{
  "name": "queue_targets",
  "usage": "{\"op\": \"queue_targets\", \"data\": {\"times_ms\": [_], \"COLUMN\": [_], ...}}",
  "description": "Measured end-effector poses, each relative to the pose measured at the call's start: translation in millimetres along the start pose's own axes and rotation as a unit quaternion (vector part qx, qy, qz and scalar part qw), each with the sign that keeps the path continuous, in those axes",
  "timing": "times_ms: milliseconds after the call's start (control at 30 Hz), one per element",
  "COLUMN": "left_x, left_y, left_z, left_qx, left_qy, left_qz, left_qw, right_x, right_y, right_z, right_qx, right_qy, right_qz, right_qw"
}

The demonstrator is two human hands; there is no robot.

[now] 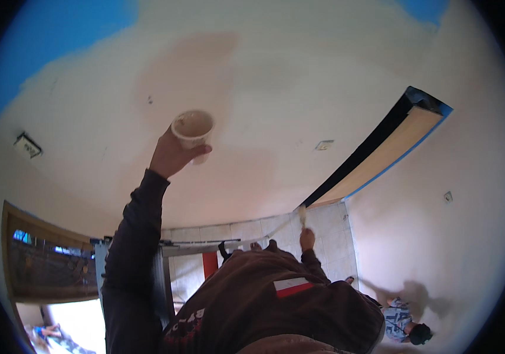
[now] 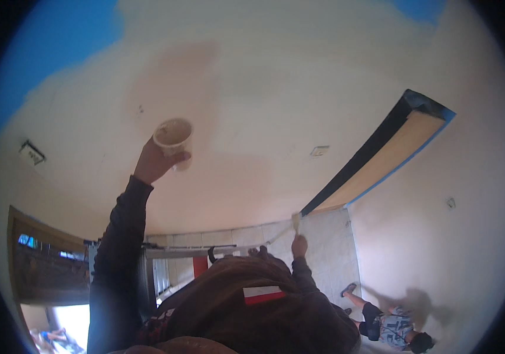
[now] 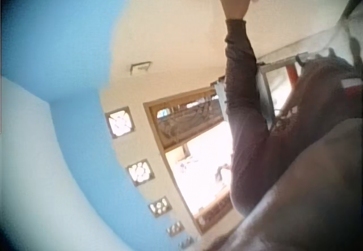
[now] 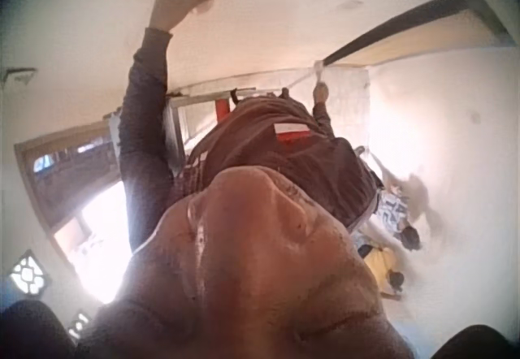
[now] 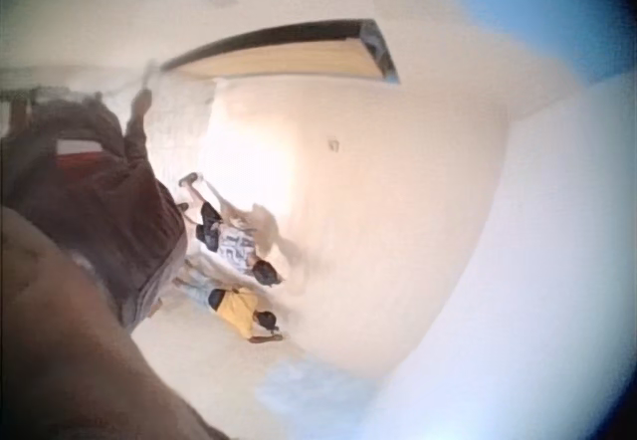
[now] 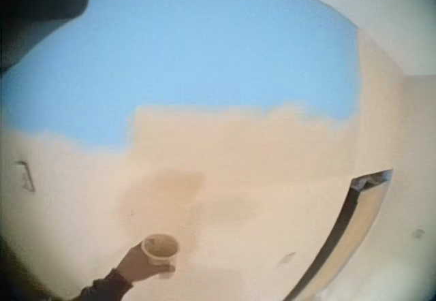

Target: The person paints a ceiling with white paint using a small brush and a plastic cup. They repeatedly dip the brush into the cup and apply paint to the ceiling surface in a room with blue-painted edges.

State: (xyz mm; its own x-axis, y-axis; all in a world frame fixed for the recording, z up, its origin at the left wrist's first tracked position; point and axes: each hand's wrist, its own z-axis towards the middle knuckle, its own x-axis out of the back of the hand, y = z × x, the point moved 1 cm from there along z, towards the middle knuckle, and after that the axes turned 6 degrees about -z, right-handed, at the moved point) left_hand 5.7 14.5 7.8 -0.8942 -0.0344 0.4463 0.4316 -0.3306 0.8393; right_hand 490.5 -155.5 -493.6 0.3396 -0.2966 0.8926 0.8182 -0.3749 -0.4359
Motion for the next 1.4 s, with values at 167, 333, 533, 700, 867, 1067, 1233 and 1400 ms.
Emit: {"op": "queue_targets", "data": {"times_ms": [167,333,533,700,867,1067,1233,1400], "left_x": [-3,-5,-3,-4,-5,-3,-4,-3], "left_y": [4,9,11,7,5,10,13,18], "left_z": [-2,-6,-8,-6,-3,-6,-8,-9], "left_qx": [-0.014,-0.056,-0.062,-0.075,-0.068,-0.060,-0.064,-0.048], "left_qy": [-0.008,-0.026,-0.066,-0.064,-0.072,-0.072,-0.071,-0.067], "left_qz": [-0.003,-0.009,-0.006,-0.016,-0.002,-0.008,-0.003,0.004], "left_qw": [1.000,0.998,0.996,0.995,0.995,0.996,0.995,0.997], "right_x": [151,326,418,465,515,589,608,615], "right_y": [-127,-272,-356,-415,-498,-591,-620,-628], "right_z": [73,91,104,138,213,262,273,313], "right_qx": [0.027,0.148,0.219,0.321,0.380,0.495,0.500,0.502], "right_qy": [-0.058,-0.031,-0.104,0.007,0.181,0.316,0.296,0.297], "right_qz": [0.288,0.448,0.470,0.419,0.365,0.282,0.198,0.140], "right_qw": [0.956,0.881,0.848,0.850,0.831,0.759,0.789,0.800]}}
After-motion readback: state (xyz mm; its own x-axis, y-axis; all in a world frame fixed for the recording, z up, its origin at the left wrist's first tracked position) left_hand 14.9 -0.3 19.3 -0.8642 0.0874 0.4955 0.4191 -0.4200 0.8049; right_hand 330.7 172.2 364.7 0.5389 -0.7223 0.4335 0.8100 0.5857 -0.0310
